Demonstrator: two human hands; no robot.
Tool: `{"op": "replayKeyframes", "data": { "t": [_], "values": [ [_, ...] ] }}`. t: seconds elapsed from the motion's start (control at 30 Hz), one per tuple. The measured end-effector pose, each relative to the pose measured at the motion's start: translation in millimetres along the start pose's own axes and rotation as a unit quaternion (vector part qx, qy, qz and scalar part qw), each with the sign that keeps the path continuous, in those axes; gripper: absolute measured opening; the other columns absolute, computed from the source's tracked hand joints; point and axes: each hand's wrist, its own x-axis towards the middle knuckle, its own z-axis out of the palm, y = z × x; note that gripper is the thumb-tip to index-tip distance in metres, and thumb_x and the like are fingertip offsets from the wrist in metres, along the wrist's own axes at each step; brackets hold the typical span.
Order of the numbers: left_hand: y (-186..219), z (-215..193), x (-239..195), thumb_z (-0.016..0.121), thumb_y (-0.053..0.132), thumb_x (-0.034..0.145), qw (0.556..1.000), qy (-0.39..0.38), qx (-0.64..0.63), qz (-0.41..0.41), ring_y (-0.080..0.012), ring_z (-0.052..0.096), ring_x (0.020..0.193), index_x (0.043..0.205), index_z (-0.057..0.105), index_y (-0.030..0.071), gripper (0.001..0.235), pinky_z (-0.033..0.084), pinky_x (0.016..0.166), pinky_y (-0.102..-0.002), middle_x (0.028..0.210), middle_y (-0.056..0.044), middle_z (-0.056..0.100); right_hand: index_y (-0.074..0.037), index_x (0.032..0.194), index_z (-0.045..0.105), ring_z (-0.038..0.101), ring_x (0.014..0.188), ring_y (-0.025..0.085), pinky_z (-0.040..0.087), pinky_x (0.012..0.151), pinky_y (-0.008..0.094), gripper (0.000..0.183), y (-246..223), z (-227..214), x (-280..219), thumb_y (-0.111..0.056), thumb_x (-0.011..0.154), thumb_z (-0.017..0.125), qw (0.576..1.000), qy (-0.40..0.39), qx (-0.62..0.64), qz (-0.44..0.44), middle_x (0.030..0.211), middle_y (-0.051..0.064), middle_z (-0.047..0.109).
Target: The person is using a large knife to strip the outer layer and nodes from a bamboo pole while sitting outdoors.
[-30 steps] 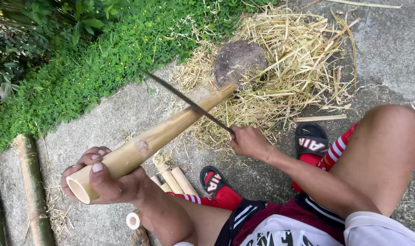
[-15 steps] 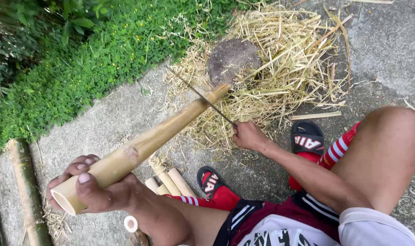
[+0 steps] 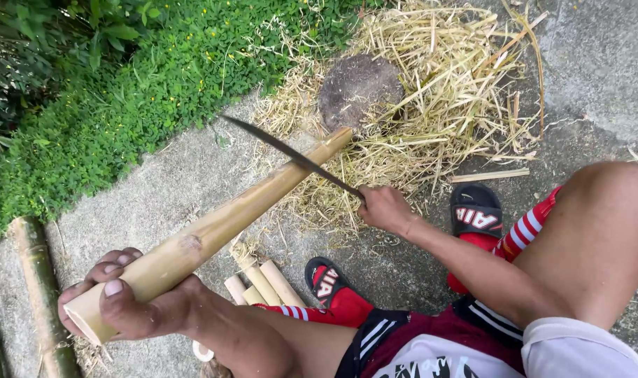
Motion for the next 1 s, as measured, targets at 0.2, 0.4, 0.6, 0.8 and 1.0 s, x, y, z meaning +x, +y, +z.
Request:
{"op": "replayKeyframes", "data": {
  "t": [0.2,0.4,0.6,0.8,1.0],
  "values": [
    [1,-3,-3,0.074,0.008,0.084,1.000,0.005,-0.017,-0.001,-0.0219,0.059,0.077,0.123,0.044,0.004,0.050,0.056,0.069,-0.032,0.083,-0.010,0.056,0.004,0.107,0.065,0.054,0.041,0.015,0.045,0.033,0.034,0.023,55,26,33,0.001,0.086,0.056,0.996,0.070,-0.041,-0.022,0.063,0.010,0.062],
    [1,-2,-1,0.076,0.006,0.089,1.000,-0.011,-0.018,0.002,-0.0224,0.061,0.079,0.124,0.041,0.006,0.050,0.059,0.072,-0.033,0.083,-0.009,0.055,0.005,0.111,0.063,0.058,0.041,0.015,0.052,0.033,0.032,0.028,26,18,16,0.003,0.085,0.054,0.999,0.024,0.020,0.013,0.062,0.011,0.062],
    [2,3,3,0.077,0.005,0.086,1.000,0.010,-0.011,-0.008,-0.0228,0.061,0.078,0.124,0.041,0.007,0.052,0.057,0.069,-0.033,0.090,-0.011,0.057,0.004,0.113,0.064,0.058,0.046,0.015,0.051,0.037,0.030,0.025,67,27,43,0.000,0.090,0.054,0.998,0.024,-0.055,0.003,0.063,0.011,0.064],
    [-3,14,10,0.076,0.007,0.080,1.000,0.025,0.001,0.014,-0.0242,0.062,0.078,0.114,0.046,0.007,0.045,0.056,0.067,-0.032,0.084,-0.011,0.059,0.008,0.124,0.059,0.062,0.046,0.017,0.053,0.036,0.032,0.037,35,8,27,0.005,0.087,0.052,0.998,0.020,0.010,0.062,0.065,0.013,0.064],
    [0,8,8,0.076,0.007,0.080,1.000,0.020,0.002,0.004,-0.0232,0.062,0.079,0.112,0.046,0.008,0.044,0.057,0.067,-0.032,0.086,-0.010,0.059,0.006,0.116,0.063,0.060,0.050,0.018,0.052,0.039,0.031,0.031,71,19,38,0.001,0.086,0.056,0.997,0.033,-0.059,0.028,0.073,0.015,0.066]
  ]
}}
